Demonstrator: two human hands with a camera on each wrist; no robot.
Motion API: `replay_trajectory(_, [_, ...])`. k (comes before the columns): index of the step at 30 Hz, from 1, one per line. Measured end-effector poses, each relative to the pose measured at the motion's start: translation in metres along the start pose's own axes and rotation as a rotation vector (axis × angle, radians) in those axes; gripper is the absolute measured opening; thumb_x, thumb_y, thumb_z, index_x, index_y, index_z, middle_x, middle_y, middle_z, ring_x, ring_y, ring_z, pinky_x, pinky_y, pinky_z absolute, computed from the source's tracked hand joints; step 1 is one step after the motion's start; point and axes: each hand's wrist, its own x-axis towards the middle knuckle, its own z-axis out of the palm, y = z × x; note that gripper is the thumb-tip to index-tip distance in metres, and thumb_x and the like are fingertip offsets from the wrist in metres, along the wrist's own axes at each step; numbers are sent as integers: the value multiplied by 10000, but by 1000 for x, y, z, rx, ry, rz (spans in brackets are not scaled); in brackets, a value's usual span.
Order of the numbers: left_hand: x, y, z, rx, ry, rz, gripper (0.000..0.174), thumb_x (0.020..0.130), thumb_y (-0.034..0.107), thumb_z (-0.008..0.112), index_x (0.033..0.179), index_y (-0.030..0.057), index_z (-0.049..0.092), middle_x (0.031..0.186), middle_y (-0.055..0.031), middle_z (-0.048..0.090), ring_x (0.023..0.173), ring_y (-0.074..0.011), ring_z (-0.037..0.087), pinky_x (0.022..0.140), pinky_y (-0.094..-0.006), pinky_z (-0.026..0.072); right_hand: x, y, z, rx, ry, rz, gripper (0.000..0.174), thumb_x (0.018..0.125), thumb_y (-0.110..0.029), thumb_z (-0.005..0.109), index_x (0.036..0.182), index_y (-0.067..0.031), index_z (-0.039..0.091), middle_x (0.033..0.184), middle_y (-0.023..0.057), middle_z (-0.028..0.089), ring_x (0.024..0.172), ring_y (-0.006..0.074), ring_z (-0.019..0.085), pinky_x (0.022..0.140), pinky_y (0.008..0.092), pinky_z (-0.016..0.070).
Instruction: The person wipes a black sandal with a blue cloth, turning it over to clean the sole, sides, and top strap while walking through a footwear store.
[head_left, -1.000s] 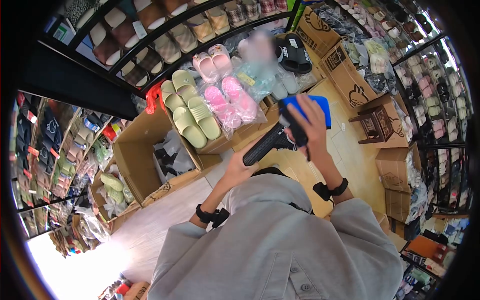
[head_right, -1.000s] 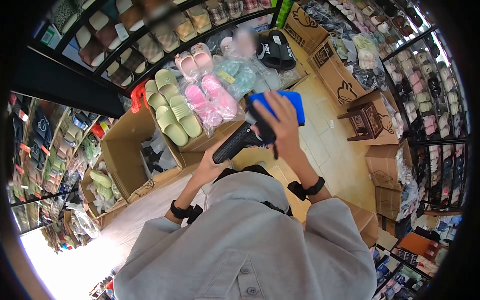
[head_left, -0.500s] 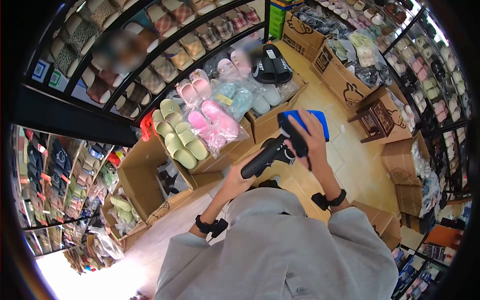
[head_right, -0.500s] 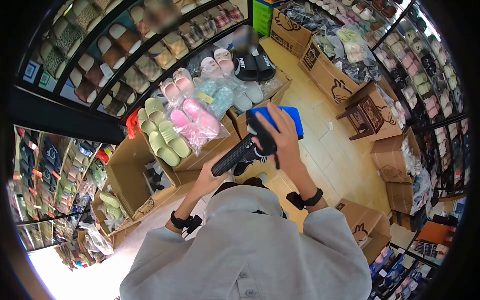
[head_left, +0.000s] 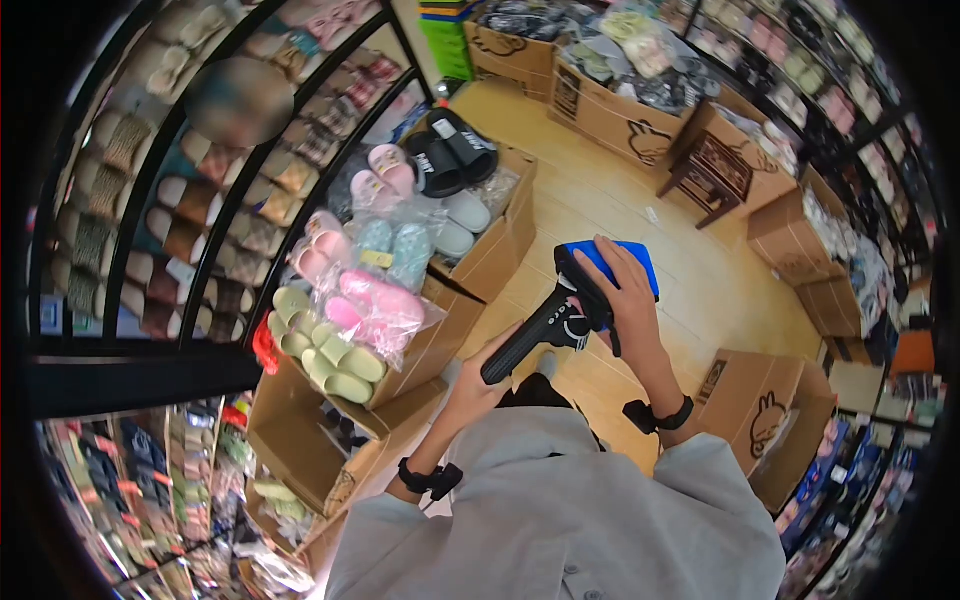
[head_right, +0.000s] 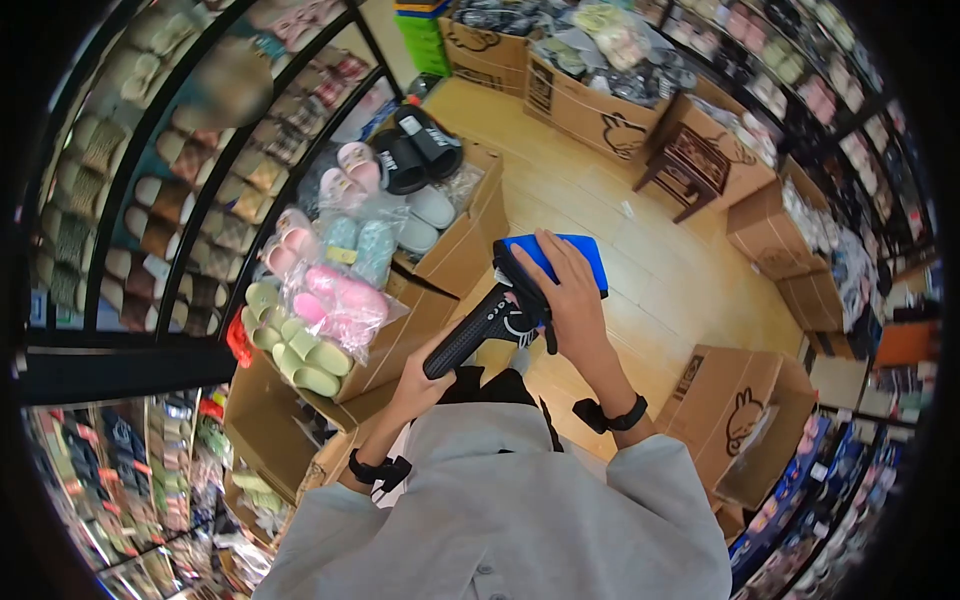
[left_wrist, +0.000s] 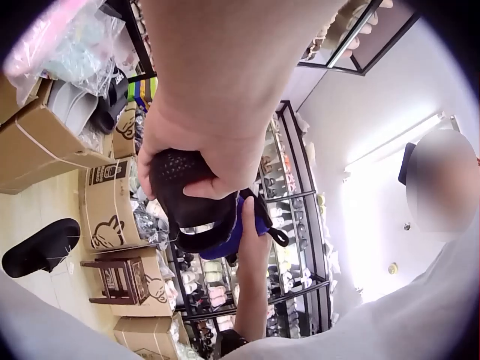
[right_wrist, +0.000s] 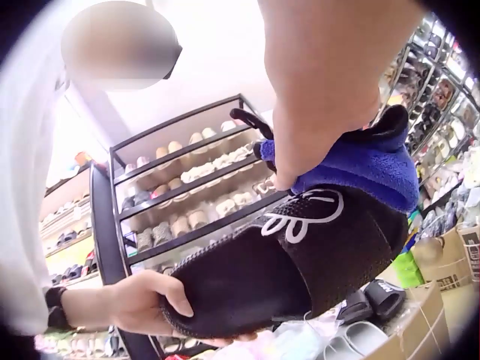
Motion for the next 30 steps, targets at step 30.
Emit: replay_trajectory(30, [165,-40,-6,-142,-767,-111,802,803,-123,599,1594,-10,531,1467,-169,672,1344,-217,624,1173,-329,437,-42,-43,-37,-427,-64,359,863,754,-179,849,1579,-199,596,1637,128,561,1511,332,536,1241,548,412])
